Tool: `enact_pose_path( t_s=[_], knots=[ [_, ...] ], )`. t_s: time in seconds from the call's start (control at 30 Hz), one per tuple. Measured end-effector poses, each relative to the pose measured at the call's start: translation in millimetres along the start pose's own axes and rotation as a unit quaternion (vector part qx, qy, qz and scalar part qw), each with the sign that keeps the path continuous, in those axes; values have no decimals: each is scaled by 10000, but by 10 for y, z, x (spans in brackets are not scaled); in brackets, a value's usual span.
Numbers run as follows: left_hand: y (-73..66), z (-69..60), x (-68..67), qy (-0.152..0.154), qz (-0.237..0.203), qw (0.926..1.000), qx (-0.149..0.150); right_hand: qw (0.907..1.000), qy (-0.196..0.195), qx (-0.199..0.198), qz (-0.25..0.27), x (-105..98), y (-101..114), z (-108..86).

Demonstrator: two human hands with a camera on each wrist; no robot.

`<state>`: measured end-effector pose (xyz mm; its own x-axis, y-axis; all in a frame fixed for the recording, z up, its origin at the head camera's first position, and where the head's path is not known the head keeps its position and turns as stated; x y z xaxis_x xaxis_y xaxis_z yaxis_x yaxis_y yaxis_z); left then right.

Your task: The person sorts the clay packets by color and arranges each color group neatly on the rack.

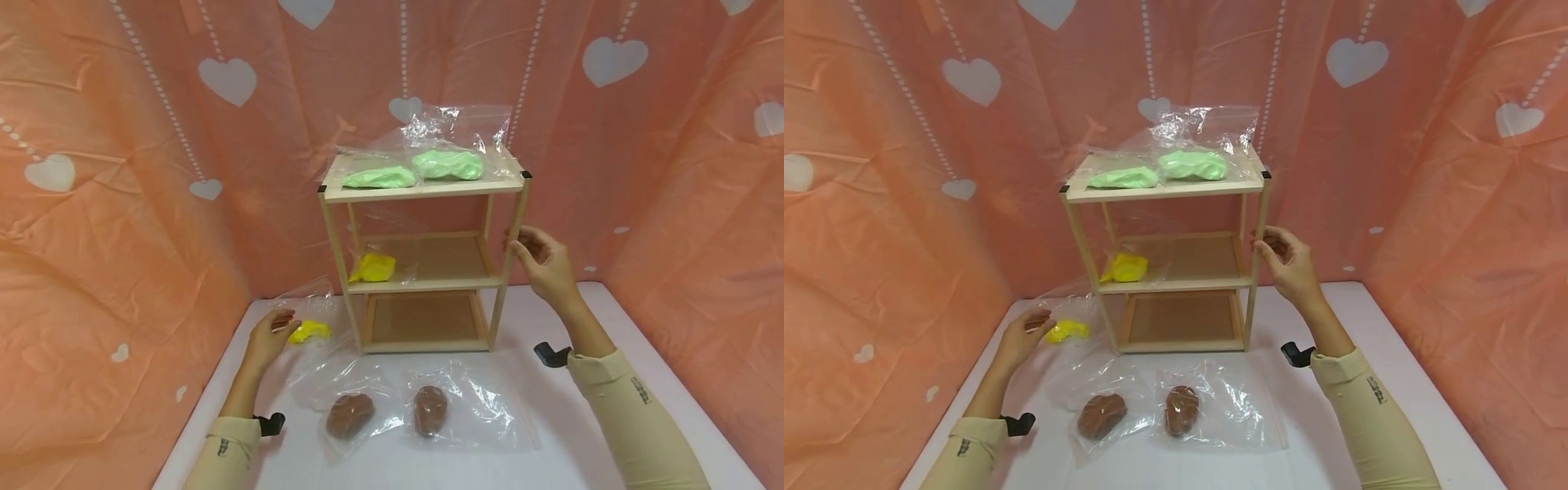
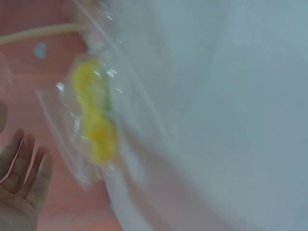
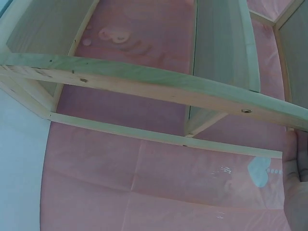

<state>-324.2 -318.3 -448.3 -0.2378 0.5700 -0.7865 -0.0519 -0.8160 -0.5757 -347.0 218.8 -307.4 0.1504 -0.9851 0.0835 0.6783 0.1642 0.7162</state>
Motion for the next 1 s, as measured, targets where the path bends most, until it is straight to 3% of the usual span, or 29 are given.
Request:
enact_pose_path(
  t_s=[0.3, 0.6, 1.0],
  knots=[
    [268, 80, 142, 366, 623, 9973, 133, 9999, -126, 63, -24, -3, -21, -41],
    [453, 154, 281, 611, 818, 9944, -272, 9998, -198, 87, 29, -16, -44, -37],
    [610, 152, 345, 1012, 1081, 9883, -358, 9997, -202, 30, 116, -17, -55, -37]
  ],
)
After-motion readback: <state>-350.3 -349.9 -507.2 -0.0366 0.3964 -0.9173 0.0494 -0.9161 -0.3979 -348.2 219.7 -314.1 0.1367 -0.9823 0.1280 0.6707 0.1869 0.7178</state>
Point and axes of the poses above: each hand's wrist, its own z-axis towards the middle knuckle, its own x-axis out of the palm, y = z × x, the point moved 7 cm from there along z, towards the middle knuckle, and after that the axes turned 15 degrees about z, right-handed, at the moved point
